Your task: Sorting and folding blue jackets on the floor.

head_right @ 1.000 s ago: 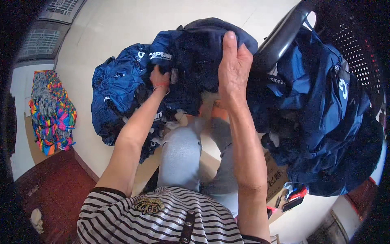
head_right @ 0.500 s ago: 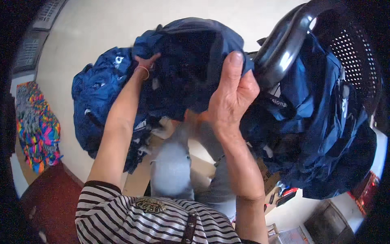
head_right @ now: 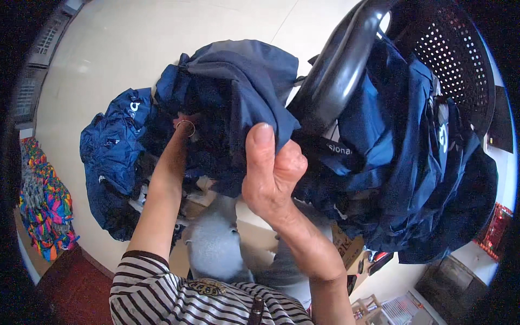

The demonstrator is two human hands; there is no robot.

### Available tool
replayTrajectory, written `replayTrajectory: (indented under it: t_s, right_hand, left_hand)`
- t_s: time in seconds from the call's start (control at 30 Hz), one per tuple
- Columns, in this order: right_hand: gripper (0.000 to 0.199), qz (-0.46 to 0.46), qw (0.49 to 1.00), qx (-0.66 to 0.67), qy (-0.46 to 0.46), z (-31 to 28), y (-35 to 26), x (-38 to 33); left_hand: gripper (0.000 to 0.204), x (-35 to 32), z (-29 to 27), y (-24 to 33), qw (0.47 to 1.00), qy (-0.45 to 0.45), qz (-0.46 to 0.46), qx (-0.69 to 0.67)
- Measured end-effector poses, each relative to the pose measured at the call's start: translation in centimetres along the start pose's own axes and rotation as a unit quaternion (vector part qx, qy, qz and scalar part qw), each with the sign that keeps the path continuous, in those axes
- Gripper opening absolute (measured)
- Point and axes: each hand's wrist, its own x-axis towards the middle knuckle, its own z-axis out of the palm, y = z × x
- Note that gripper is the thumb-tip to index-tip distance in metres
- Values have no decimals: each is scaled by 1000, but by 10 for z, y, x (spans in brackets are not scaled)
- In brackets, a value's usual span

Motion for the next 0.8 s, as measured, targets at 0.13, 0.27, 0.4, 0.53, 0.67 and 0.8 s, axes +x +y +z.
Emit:
replayTrajectory:
  t_s: [0.13, 0.27, 0.4, 0.53, 0.67, 0.8]
  right_hand:
    - [34, -6, 999, 46, -6, -2, 12, 1]
    - [36, 7, 997, 78, -7, -1, 12, 1]
    - [38, -12, 997, 48, -51, 1, 14, 4]
    - [38, -50, 997, 36, -47, 11, 12, 5]
    - [36, -3, 998, 51, -22, 3, 16, 8]
    - [34, 8, 994, 113, -5, 5, 13, 12]
  left_hand:
    - [103, 29, 27, -11, 998, 19, 18, -57]
    - [91, 28, 35, -6, 993, 50, -9, -111]
    - [60, 54, 32, -22, 994, 61, 51, -73]
    - [25, 95, 2, -45, 978, 39, 189, -73]
    - [9, 63, -30, -59, 917, -44, 281, -281]
    - [10, -42, -88, -36, 804, -170, 295, -488]
